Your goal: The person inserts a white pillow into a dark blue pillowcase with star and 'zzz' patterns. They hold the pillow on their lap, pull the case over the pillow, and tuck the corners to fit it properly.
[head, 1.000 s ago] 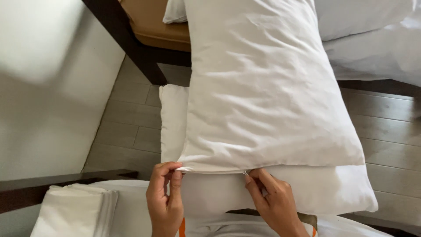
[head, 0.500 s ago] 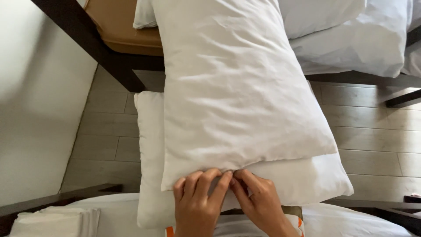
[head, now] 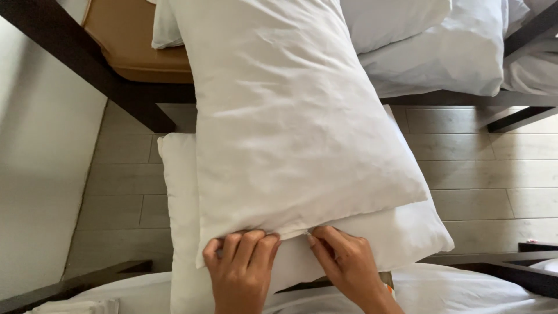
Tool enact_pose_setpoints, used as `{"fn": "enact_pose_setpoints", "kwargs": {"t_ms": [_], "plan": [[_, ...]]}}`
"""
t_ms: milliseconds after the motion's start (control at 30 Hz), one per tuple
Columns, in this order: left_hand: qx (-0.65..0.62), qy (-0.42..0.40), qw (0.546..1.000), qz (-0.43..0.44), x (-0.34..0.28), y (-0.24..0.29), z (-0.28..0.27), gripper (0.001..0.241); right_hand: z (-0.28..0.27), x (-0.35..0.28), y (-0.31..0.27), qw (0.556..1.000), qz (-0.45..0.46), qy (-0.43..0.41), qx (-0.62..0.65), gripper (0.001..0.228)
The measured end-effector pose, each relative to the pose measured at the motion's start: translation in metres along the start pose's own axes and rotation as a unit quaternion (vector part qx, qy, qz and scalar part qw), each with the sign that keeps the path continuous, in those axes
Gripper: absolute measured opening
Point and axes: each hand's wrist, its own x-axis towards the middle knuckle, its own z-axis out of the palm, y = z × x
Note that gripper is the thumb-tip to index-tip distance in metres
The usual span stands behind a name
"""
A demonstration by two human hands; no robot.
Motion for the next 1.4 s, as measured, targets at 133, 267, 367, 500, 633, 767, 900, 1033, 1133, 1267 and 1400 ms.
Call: {"fn": "enact_pose_setpoints", "kwargs": {"t_ms": [133,267,367,500,633,767,900,1033,1133,1267,1400], "plan": [[-0.008,0.009,1.000,-0.006,-0.004,-0.006,0.005,0.017,-0.013,0.000,0.017,0.999,0.047,0.003,-0.012,0.004],[-0.018,0.017,1.000,0.001,0.001,-0.005,0.003,0.018,-0.024,-0.005,0.030,0.996,0.071,0.038,-0.023,0.007],[-0.018,0.004,1.000,-0.006,-0.003,-0.008,0.004,0.017,-0.036,-0.008,0.042,0.993,0.111,0.045,-0.016,0.008],[-0.019,0.014,1.000,0.013,-0.004,-0.013,0.007,0.014,-0.055,-0.008,0.061,0.989,0.111,0.085,-0.055,0.008],[-0.014,0.016,1.000,0.012,-0.008,-0.019,0.016,0.013,-0.074,-0.008,0.072,0.979,0.127,0.129,-0.093,0.009],[-0.008,0.040,0.999,0.020,-0.011,-0.023,0.023,0.017,-0.091,-0.012,0.094,0.969,0.142,0.168,-0.111,0.009],[-0.007,0.046,0.999,-0.010,-0.013,-0.023,0.028,0.020,-0.107,-0.019,0.123,0.964,0.154,0.207,-0.065,0.007],[-0.035,0.046,0.998,0.005,-0.007,-0.021,0.022,0.016,-0.104,-0.015,0.117,0.954,0.175,0.237,-0.045,0.010],[-0.075,0.046,0.996,0.001,-0.008,-0.039,0.018,0.012,-0.093,-0.013,0.113,0.948,0.203,0.243,-0.027,0.015],[-0.018,0.013,0.999,-0.029,-0.045,-0.074,0.021,0.046,-0.080,-0.014,0.097,0.955,0.161,0.246,0.028,0.032],[-0.074,0.006,0.982,-0.174,-0.071,-0.099,0.010,0.050,-0.071,-0.011,0.094,0.971,0.104,0.215,0.003,0.047]]}}
